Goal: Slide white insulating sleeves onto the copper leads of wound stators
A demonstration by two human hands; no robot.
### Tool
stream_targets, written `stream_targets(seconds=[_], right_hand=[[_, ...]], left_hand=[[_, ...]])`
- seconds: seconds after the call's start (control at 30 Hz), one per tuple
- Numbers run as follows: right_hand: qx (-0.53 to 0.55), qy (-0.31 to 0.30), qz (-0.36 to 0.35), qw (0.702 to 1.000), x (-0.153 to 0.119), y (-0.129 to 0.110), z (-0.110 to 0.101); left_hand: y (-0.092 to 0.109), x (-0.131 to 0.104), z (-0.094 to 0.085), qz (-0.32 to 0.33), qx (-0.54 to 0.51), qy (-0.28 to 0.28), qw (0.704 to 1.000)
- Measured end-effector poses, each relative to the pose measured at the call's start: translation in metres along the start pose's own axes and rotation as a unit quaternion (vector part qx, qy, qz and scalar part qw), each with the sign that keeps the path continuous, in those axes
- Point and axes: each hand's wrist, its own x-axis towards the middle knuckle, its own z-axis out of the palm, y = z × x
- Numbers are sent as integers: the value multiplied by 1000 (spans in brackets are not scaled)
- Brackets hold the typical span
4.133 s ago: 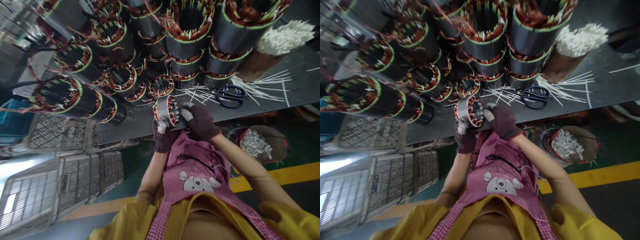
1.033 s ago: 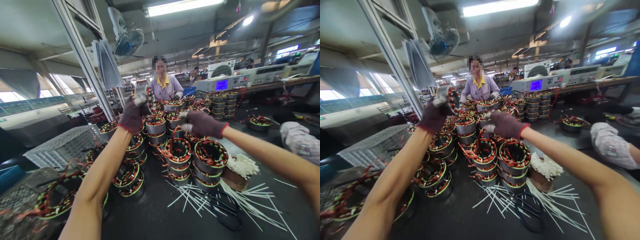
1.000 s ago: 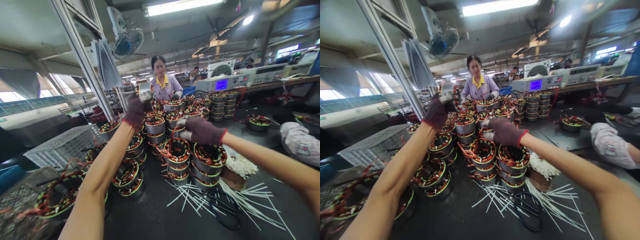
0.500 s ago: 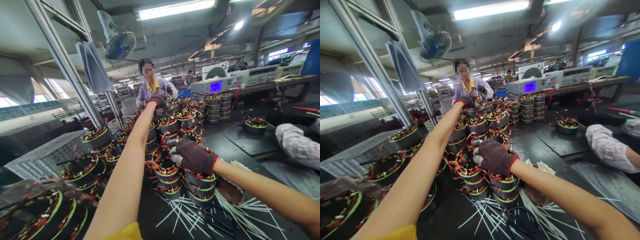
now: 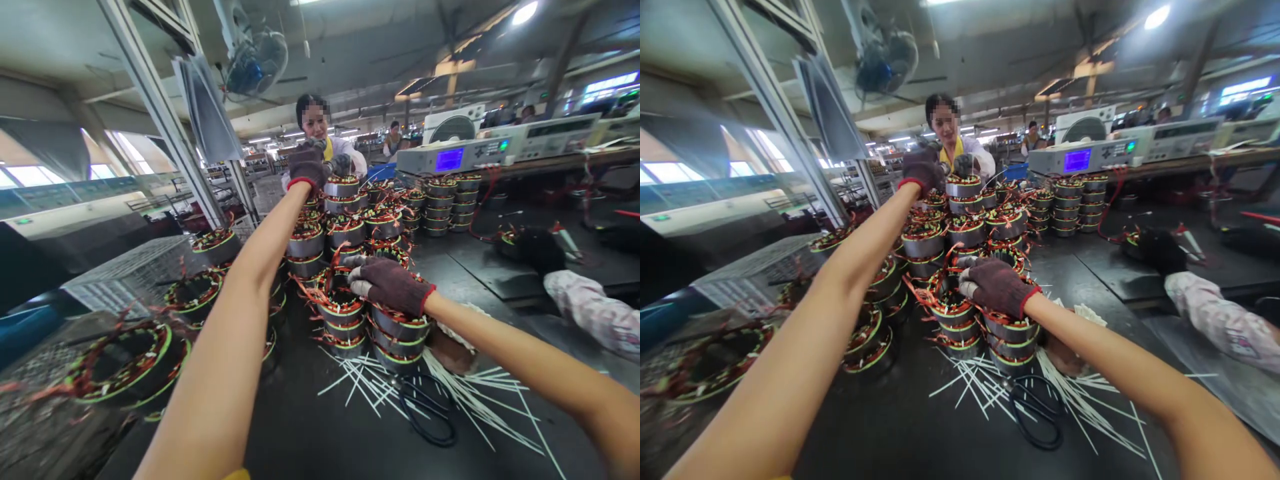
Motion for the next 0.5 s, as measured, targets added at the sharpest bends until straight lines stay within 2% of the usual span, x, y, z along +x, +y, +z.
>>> stream_targets(seconds=[0.03,0.1,0.17,0.23,0.33,0.4,0.5], right_hand=[[-4,-9,5,1000,-1,0,-1],[-10,-21,16,1000,-1,1,-1],[-7,-18,21,1000,-2,3,0],[4,0,24,1000,-2,3,2],[2,20,38,999,-4,-3,-4],[-10,48,49,998,-8,-11,-18],[-30,124,89,988,-19,-22,-51]], left_hand=[[-4,-16,-15,-16,12,4,1000],[-11,-66,-43,-16,11,3,1000],[-14,-132,-69,10,-28,-5,1000],[-16,-204,-91,5,-74,-21,997],[-22,-296,-119,-11,-143,-89,986],[-31,-338,-133,-18,-168,-131,977],[-45,-375,-151,-52,-192,-185,962]])
